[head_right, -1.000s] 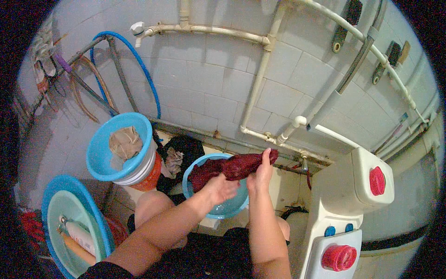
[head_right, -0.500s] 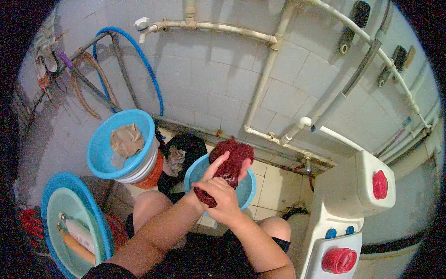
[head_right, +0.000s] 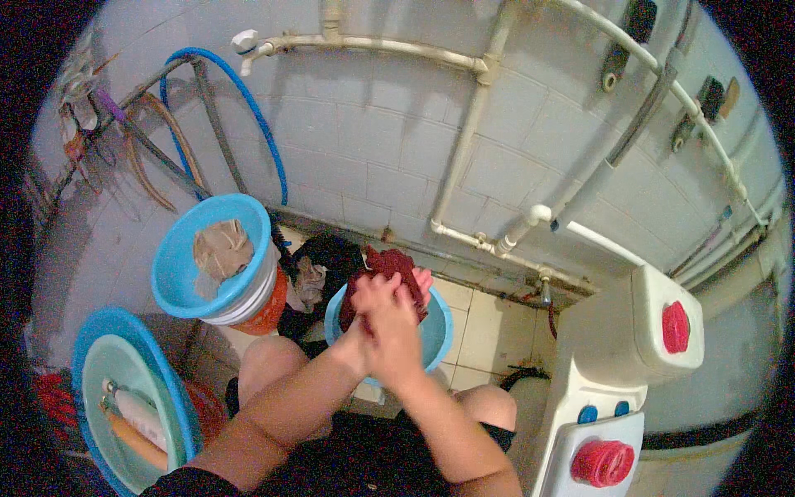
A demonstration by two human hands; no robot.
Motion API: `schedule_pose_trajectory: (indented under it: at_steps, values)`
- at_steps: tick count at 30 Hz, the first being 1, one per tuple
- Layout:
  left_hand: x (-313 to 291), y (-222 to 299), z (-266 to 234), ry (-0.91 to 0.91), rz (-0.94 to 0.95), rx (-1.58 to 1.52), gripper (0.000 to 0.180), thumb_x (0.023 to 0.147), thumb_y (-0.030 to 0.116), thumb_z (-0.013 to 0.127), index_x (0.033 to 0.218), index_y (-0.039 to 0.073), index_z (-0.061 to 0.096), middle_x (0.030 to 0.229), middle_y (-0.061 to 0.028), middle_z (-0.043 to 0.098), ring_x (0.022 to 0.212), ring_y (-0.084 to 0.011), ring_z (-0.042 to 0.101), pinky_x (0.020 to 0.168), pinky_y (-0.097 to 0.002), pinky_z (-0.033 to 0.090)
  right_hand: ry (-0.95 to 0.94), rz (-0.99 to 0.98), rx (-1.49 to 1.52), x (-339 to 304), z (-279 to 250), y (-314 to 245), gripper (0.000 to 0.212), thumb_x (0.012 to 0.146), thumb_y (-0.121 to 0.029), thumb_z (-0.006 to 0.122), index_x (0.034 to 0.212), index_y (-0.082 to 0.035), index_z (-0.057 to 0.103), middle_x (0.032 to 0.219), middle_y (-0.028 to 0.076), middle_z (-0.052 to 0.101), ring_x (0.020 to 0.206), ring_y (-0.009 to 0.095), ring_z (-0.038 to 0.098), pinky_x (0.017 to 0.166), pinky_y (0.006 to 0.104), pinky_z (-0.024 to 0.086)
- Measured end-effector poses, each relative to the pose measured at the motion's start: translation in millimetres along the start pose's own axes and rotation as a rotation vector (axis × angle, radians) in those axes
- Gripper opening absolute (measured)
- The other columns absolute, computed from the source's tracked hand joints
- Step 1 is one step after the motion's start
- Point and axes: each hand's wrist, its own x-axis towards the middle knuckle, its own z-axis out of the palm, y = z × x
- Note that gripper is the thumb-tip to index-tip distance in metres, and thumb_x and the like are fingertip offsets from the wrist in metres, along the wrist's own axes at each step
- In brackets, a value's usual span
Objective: The person sits on the floor and hand-washes a maroon garment in a blue basin filled with water. They repeatedly scrub, squeeze, and rinse the fabric, occasionally dipping it into the water and wringing it out to remove excess liquid.
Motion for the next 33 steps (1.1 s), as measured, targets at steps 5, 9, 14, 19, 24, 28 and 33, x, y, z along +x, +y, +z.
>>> schedule_pose_trajectory:
  at_steps: [5, 9, 14, 19, 24, 28, 33]
  values:
    - [-5.7, -12.5, 23.5, 0.371, -0.293, -0.064, 0.036, 0.093, 0.029, 0.042, 0.121, 0.005, 0.046, 0.120, -0.0082, 0.052, 0.111, -0.0204, 0.049, 0.098, -0.0337, 0.036, 0.114, 0.433, 0.049, 18.3, -11.0, 81.6, 0.036, 0.086, -0.010, 0.048, 0.121, -0.004, 0.047, 0.123, 0.016, 0.050, 0.122, 0.037, 0.038, 0.106, 0.0424, 0.023]
    - [-7.2, -9.4, -3.3, -0.254, -0.005, -0.552, 0.038, 0.093, 0.027, 0.042, 0.124, 0.006, 0.044, 0.126, -0.0058, 0.047, 0.117, -0.0182, 0.043, 0.106, -0.0317, 0.026, 0.016, 0.191, 0.052, 2.5, 2.9, 48.5, 0.033, 0.085, -0.009, 0.049, 0.117, -0.004, 0.048, 0.125, 0.015, 0.049, 0.124, 0.034, 0.037, 0.107, 0.0417, 0.019]
    - [-9.3, 4.1, 48.5, 0.233, -0.106, -0.036, 0.034, 0.089, 0.018, 0.047, 0.119, 0.003, 0.048, 0.122, -0.0084, 0.052, 0.117, -0.0200, 0.044, 0.103, -0.0354, 0.030, 0.203, 0.461, 0.130, 6.7, -8.0, 96.8, 0.042, 0.093, -0.027, 0.042, 0.128, -0.003, 0.044, 0.119, 0.021, 0.051, 0.114, 0.029, 0.047, 0.098, 0.0392, 0.034]
    - [5.2, 41.2, 50.1, 0.162, 0.125, 0.004, 0.041, 0.083, 0.006, 0.045, 0.124, 0.002, 0.043, 0.130, -0.0096, 0.046, 0.124, -0.0232, 0.038, 0.106, -0.0435, 0.027, 0.105, 0.883, 0.997, -1.6, -40.4, 67.0, 0.044, 0.091, -0.024, 0.045, 0.131, -0.006, 0.040, 0.120, 0.011, 0.049, 0.106, 0.021, 0.051, 0.086, 0.0397, 0.045]
    - [4.6, 60.6, 54.9, 0.122, 0.182, 0.098, 0.065, 0.067, -0.004, 0.040, 0.131, 0.003, 0.032, 0.136, -0.0122, 0.038, 0.131, -0.0230, 0.029, 0.106, -0.0396, 0.026, -0.195, 0.868, 1.633, -6.3, -65.9, 66.9, 0.051, 0.086, -0.021, 0.046, 0.134, -0.008, 0.034, 0.131, 0.011, 0.043, 0.117, 0.031, 0.046, 0.091, 0.0530, 0.042]
    - [4.7, 42.4, 50.6, 0.062, 0.166, 0.286, 0.072, 0.062, -0.005, 0.040, 0.133, 0.003, 0.029, 0.137, -0.0128, 0.036, 0.130, -0.0224, 0.031, 0.105, -0.0349, 0.027, -0.243, 0.948, 1.397, -12.0, -37.5, 56.8, 0.057, 0.090, -0.041, 0.046, 0.135, -0.008, 0.032, 0.130, 0.014, 0.043, 0.116, 0.027, 0.047, 0.091, 0.0487, 0.043]
    - [9.3, 30.4, 26.5, 0.224, -0.001, 0.435, 0.052, 0.068, -0.001, 0.044, 0.120, 0.001, 0.046, 0.115, -0.0103, 0.054, 0.100, -0.0202, 0.052, 0.089, -0.0303, 0.039, 0.281, 0.815, 1.051, -4.7, -20.3, 67.8, 0.033, 0.088, -0.014, 0.056, 0.117, 0.002, 0.052, 0.109, 0.010, 0.058, 0.097, 0.017, 0.056, 0.084, 0.0304, 0.046]
